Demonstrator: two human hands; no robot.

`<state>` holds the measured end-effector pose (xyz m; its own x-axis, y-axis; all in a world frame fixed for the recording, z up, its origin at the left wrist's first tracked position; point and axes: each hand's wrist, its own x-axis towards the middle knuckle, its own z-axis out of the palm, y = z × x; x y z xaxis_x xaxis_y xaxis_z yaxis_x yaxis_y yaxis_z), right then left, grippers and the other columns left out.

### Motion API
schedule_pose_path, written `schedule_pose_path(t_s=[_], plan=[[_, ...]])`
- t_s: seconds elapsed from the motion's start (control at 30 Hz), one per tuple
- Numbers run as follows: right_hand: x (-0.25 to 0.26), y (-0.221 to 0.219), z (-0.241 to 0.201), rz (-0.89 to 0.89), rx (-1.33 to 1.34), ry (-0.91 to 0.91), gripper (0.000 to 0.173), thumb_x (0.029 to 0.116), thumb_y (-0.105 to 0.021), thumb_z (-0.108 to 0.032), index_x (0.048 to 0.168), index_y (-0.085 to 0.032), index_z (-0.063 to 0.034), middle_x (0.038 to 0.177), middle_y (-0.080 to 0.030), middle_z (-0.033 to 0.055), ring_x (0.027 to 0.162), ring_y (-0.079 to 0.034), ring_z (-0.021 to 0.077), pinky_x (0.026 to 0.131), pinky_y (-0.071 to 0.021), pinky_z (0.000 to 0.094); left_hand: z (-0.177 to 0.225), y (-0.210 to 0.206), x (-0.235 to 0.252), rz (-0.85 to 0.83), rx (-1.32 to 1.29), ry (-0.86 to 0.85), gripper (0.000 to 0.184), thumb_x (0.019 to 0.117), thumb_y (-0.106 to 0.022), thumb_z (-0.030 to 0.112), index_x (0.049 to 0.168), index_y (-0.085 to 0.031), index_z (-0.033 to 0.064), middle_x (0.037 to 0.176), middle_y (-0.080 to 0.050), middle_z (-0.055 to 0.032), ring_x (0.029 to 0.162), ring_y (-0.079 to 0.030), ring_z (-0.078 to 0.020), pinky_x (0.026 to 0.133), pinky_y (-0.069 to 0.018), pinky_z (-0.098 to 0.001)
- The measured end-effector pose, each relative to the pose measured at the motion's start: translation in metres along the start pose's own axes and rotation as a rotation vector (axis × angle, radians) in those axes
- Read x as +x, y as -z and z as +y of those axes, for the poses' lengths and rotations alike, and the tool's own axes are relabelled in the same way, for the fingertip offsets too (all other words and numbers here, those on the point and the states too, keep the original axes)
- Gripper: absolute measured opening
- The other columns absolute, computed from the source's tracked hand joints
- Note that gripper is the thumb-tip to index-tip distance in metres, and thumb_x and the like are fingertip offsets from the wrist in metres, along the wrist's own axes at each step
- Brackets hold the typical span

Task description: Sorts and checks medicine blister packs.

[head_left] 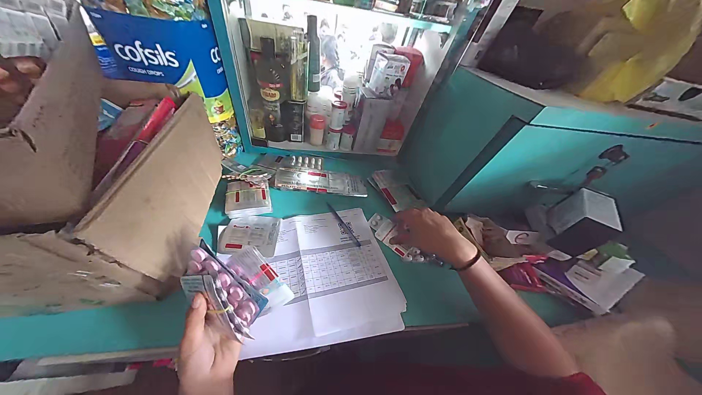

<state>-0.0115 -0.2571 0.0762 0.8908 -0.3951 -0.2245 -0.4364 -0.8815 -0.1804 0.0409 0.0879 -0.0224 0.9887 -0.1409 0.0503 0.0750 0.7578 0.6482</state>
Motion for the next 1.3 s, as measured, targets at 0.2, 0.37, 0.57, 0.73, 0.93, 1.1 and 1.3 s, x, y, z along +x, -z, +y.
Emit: schedule_pose_path(t_s=[0.2,0.37,0.57,0.73,0.93,1.1,1.3], plan=[[-0.016,0.005,-0.015,0.481,0.243,0.352,0.015,0.0949,-0.071,-0.010,0.105,-0.073,0.0008,0.092,-0.071,0.0193,0.079,-0.069,0.0341,0.070,-0.0543,0.0546,0.001,0.005,-0.006,-0.142,0.060,-0.074,0.023,0.0867,-0.071,0.050,0.099,-0.076,0.0307,0.096,-0.077,0.0116,0.091,-0.072,0.0009,0.077,-0.0606,-0.0207],[-0.055,-0.037,-0.095,0.619,0.395,0.770,0.029,0.0907,-0.063,-0.003,0.118,-0.073,0.0009,0.097,-0.071,0.0128,0.074,-0.069,0.0163,0.063,-0.0584,0.0287,-0.003,0.025,0.014,-0.587,-0.160,0.081,0.050,0.0855,-0.074,0.044,0.127,-0.071,0.0153,0.116,-0.073,-0.0018,0.102,-0.072,-0.0147,0.080,-0.0616,-0.0307],[-0.069,-0.090,-0.155,0.705,0.393,0.983,0.022,0.1008,-0.058,-0.006,0.118,-0.067,0.0037,0.095,-0.072,0.0146,0.072,-0.072,0.0188,0.058,-0.0577,0.0274,-0.003,0.024,0.006,-0.587,0.038,-0.107,0.040,0.0933,-0.066,0.042,0.129,-0.070,0.0234,0.126,-0.071,0.0066,0.116,-0.066,-0.0049,0.099,-0.0530,-0.0212],[-0.070,-0.088,-0.142,0.415,0.584,1.075,0.026,0.1013,-0.056,-0.002,0.126,-0.063,0.0043,0.105,-0.073,0.0166,0.086,-0.074,0.0222,0.073,-0.0612,0.0334,-0.002,0.022,0.006,-0.569,0.084,-0.085,0.041,0.0924,-0.066,0.045,0.127,-0.071,0.0244,0.123,-0.072,0.0068,0.112,-0.067,-0.0048,0.096,-0.0543,-0.0212],[-0.054,-0.051,-0.066,0.672,0.098,0.318,0.021,0.0966,-0.067,-0.020,0.111,-0.076,-0.0071,0.088,-0.075,0.0131,0.078,-0.073,0.0339,0.062,-0.0560,0.0535,-0.003,0.021,0.008,-0.504,0.074,-0.035,0.041,0.0903,-0.070,0.044,0.125,-0.071,0.0216,0.121,-0.073,0.0011,0.108,-0.070,-0.0101,0.090,-0.0589,-0.0250],[-0.023,-0.030,-0.017,0.272,-0.008,-0.203,0.029,0.0983,-0.068,-0.023,0.113,-0.071,0.0019,0.107,-0.069,0.0294,0.108,-0.064,0.0504,0.087,-0.0476,0.0662,-0.002,0.020,0.009,-0.530,0.010,-0.030,0.040,0.0937,-0.067,0.043,0.127,-0.069,0.0209,0.120,-0.073,0.0018,0.100,-0.072,-0.0073,0.082,-0.0608,-0.0224],[-0.037,-0.041,-0.007,0.721,0.525,0.117,0.012,0.0904,-0.073,-0.011,0.100,-0.079,-0.0064,0.081,-0.075,0.0050,0.069,-0.068,0.0110,0.065,-0.0556,0.0341,-0.002,0.023,0.011,-0.537,-0.018,0.020,0.042,0.0942,-0.066,0.044,0.128,-0.069,0.0199,0.121,-0.073,0.0000,0.103,-0.072,-0.0096,0.084,-0.0605,-0.0243]])
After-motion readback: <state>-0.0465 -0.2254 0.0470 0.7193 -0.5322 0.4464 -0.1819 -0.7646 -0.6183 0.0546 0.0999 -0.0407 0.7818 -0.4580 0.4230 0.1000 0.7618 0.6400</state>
